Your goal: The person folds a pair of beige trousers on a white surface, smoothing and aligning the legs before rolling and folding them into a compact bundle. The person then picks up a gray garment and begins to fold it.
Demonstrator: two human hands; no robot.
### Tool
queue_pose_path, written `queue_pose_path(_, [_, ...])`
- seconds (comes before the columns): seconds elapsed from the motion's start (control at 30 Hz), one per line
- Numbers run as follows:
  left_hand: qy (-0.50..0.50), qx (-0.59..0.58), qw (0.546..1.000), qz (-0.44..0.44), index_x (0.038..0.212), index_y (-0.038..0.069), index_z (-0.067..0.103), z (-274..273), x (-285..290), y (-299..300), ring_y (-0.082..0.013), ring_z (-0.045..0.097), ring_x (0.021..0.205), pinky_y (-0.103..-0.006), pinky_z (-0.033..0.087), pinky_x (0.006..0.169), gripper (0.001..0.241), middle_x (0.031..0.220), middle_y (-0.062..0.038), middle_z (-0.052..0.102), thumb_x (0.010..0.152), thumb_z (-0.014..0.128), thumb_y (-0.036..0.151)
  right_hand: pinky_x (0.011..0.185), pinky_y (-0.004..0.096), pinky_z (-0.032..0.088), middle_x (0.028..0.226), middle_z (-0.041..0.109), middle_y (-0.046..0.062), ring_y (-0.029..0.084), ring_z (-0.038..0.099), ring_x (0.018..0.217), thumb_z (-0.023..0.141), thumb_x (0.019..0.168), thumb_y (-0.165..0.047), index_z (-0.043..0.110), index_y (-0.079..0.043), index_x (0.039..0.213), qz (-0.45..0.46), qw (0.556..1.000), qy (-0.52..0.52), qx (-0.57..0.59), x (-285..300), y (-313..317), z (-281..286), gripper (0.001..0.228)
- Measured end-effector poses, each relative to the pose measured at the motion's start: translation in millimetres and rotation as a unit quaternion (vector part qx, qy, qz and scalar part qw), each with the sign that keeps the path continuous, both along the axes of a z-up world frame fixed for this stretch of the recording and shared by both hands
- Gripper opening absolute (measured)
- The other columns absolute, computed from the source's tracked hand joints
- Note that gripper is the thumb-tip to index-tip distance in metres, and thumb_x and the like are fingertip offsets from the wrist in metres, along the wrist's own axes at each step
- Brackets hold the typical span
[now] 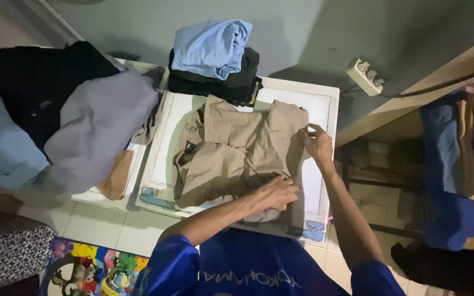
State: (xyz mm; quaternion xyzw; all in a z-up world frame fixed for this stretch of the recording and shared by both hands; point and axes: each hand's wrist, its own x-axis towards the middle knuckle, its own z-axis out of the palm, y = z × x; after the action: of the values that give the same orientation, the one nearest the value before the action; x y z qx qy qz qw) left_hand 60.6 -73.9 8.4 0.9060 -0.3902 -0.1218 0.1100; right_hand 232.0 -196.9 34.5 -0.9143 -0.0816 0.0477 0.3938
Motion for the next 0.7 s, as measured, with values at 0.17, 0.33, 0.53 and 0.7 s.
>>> queue_pose_path(0.17, [0.006,-0.01,1.0,0.018,0.086,0.007,0.074,2,-4,-4,-0.0303,0.063,0.109,-0.0494,0.05,0.099,0.017,0.107,-0.012,0.066,0.073,0.078,0.017,0.079,0.039,0.058,0.101,0.079,0.017,0.031,0.076,0.09,0.076,0.088,-0.03,0.08,-0.006,0.114,-0.007,1.0,0.013,-0.017,8,1,-8,0.035])
queue_pose_path(0.33, [0.034,-0.086,0.995,0.032,0.083,0.004,0.073,-7,3,-10,-0.0333,0.065,0.101,-0.0483,0.051,0.095,0.023,0.105,-0.017,0.063,0.064,0.08,0.015,0.063,0.037,0.057,0.091,0.078,0.017,0.023,0.073,0.073,0.072,0.092,-0.024,0.074,0.001,0.113,0.011,0.995,0.048,0.089,21,-17,-28,0.032])
queue_pose_path(0.53, [-0.006,-0.143,0.989,0.022,0.095,0.004,0.071,12,11,-31,-0.0236,0.068,0.093,-0.0384,0.059,0.086,0.019,0.103,-0.011,0.06,0.076,0.073,0.009,0.057,0.031,0.054,0.085,0.075,0.013,0.014,0.069,0.068,0.074,0.093,-0.018,0.073,0.002,0.113,-0.054,0.993,0.034,0.099,35,-46,-28,0.029])
queue_pose_path(0.7, [0.025,-0.328,0.942,0.069,0.101,0.002,0.068,46,0,-31,-0.0225,0.067,0.089,-0.0362,0.06,0.078,0.02,0.114,-0.009,0.06,0.084,0.073,0.011,0.057,0.028,0.053,0.088,0.071,0.008,0.01,0.064,0.07,0.075,0.095,-0.016,0.07,0.001,0.109,-0.08,0.975,0.028,0.206,48,-61,-13,0.023])
